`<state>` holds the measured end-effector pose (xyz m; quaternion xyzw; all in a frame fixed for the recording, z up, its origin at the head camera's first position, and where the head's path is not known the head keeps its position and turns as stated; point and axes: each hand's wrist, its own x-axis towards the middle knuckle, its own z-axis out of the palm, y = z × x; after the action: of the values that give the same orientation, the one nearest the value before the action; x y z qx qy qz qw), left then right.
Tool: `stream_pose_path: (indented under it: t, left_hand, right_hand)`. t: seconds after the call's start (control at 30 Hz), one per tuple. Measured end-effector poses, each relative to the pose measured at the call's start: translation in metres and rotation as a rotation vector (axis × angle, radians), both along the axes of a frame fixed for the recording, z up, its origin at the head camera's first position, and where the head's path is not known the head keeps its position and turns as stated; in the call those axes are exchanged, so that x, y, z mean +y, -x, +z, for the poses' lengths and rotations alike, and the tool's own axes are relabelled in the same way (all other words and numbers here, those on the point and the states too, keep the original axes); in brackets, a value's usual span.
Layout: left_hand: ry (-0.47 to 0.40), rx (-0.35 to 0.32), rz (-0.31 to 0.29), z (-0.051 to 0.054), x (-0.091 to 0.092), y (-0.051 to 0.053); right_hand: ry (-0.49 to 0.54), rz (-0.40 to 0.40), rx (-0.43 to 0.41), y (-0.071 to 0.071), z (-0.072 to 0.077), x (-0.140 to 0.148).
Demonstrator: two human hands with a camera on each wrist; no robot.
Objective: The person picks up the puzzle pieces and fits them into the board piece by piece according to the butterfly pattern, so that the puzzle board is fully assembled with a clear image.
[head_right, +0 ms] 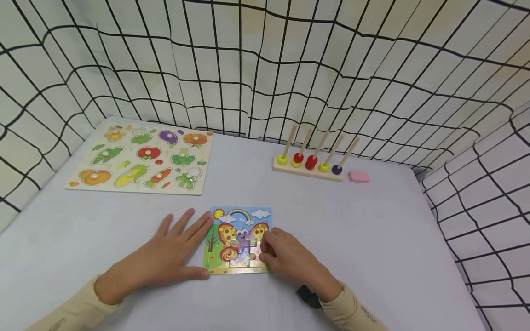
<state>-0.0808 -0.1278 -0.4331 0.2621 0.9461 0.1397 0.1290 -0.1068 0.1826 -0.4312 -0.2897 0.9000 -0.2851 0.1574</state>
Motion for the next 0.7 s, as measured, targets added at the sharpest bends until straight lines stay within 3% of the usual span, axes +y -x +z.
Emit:
stream_pose_path:
  t: [0.23,0.47,0.7]
  left_hand:
    - [0.009,-0.004,0.002,-0.0011,-0.002,-0.0001]
    - [0.003,-0.005,0.003,-0.0015,-0.0036,0.0]
    - [-0.002,0.017,0.001,-0.0038,-0.003,0.0016]
  right_hand:
    - [-0.021,-0.004,0.016,-0.0022,-0.001,-0.0031]
    - [-0.057,0.017,0.088,-0.0057,-0.0015,-0.0065]
    - [-0.036,0.011,0.112,-0.0053,-0.0011,-0.0081]
